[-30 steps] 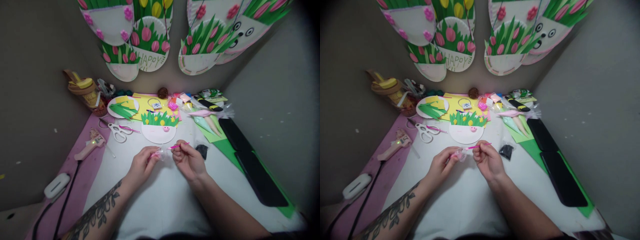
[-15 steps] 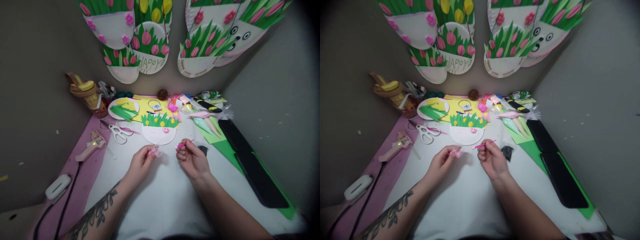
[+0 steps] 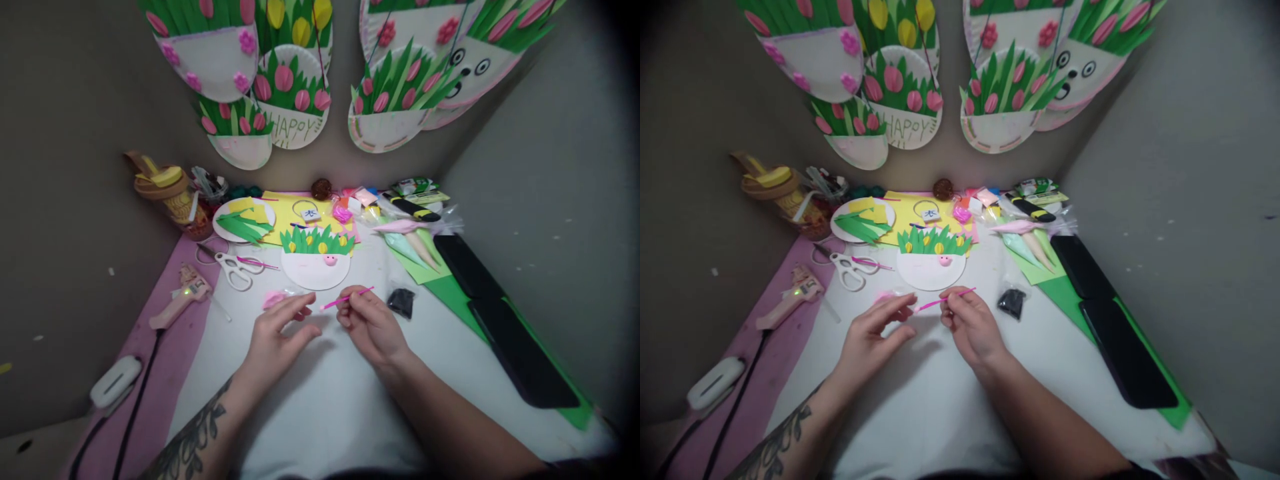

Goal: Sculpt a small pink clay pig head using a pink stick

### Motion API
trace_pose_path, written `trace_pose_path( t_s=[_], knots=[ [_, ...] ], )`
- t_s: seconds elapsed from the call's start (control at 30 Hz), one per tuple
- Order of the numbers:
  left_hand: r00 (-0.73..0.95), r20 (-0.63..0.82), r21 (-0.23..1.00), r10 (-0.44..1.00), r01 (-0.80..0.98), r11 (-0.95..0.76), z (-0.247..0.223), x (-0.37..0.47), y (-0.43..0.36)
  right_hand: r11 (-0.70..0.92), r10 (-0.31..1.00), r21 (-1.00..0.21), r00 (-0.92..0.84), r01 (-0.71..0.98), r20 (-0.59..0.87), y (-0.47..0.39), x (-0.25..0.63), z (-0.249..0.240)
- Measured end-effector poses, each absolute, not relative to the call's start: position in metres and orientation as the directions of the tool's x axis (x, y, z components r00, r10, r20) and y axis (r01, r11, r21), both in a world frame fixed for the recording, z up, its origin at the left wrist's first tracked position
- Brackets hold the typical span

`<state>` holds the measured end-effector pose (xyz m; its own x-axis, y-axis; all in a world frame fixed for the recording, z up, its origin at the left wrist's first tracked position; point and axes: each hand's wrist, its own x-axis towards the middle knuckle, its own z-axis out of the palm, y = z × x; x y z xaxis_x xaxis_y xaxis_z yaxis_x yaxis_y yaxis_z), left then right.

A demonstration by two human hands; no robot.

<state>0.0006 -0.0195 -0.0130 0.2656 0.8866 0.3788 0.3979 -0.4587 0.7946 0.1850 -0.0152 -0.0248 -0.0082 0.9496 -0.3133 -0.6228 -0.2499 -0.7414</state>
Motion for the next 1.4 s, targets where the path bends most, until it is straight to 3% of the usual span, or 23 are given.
trace_pose_path(
  t_s=[0.1, 0.23, 0.4, 0.5, 0.6, 0.7, 0.83, 1.13, 1.4],
  knots=[
    [0.249, 0.420, 0.828, 0.873, 0.288, -0.481, -0.011, 0.007, -0.024, -0.272, 0.954, -0.762, -0.061, -0.587, -0.294, -0.021, 0.177, -0.028],
    [0.197, 0.463, 0.806, 0.864, 0.312, -0.503, -0.010, 0.005, -0.022, -0.230, 0.970, -0.802, -0.064, -0.551, -0.234, -0.024, 0.174, -0.033],
    [0.130, 0.404, 0.842, 0.905, 0.335, -0.424, -0.008, 0.002, -0.022, -0.056, 0.998, -0.903, -0.019, -0.427, -0.053, -0.025, 0.178, -0.035],
    [0.059, 0.313, 0.898, 0.948, 0.308, -0.316, -0.008, 0.002, -0.022, 0.125, 0.992, -0.952, 0.044, -0.279, 0.118, -0.028, 0.182, -0.036],
    [-0.027, 0.123, 0.972, 0.992, 0.205, -0.115, -0.011, 0.004, -0.021, 0.210, 0.975, -0.949, 0.124, -0.234, 0.185, -0.027, 0.186, -0.035],
    [-0.034, -0.060, 0.998, 0.998, 0.032, 0.061, -0.013, 0.008, -0.017, 0.210, 0.962, -0.938, 0.232, -0.276, 0.146, -0.023, 0.190, -0.032],
    [-0.017, -0.143, 0.987, 0.990, -0.071, 0.142, -0.016, 0.011, -0.015, 0.153, 0.949, -0.928, 0.313, -0.340, 0.041, -0.017, 0.196, -0.027],
    [0.012, 0.189, 0.959, 0.982, 0.215, -0.187, -0.014, 0.007, -0.022, 0.116, 0.988, -0.945, 0.138, -0.306, 0.076, -0.028, 0.190, -0.026],
    [0.002, 0.118, 0.983, 0.993, 0.140, -0.117, -0.024, 0.009, -0.024, 0.089, 0.991, -0.946, 0.120, -0.311, 0.053, -0.026, 0.190, -0.028]
  ],
)
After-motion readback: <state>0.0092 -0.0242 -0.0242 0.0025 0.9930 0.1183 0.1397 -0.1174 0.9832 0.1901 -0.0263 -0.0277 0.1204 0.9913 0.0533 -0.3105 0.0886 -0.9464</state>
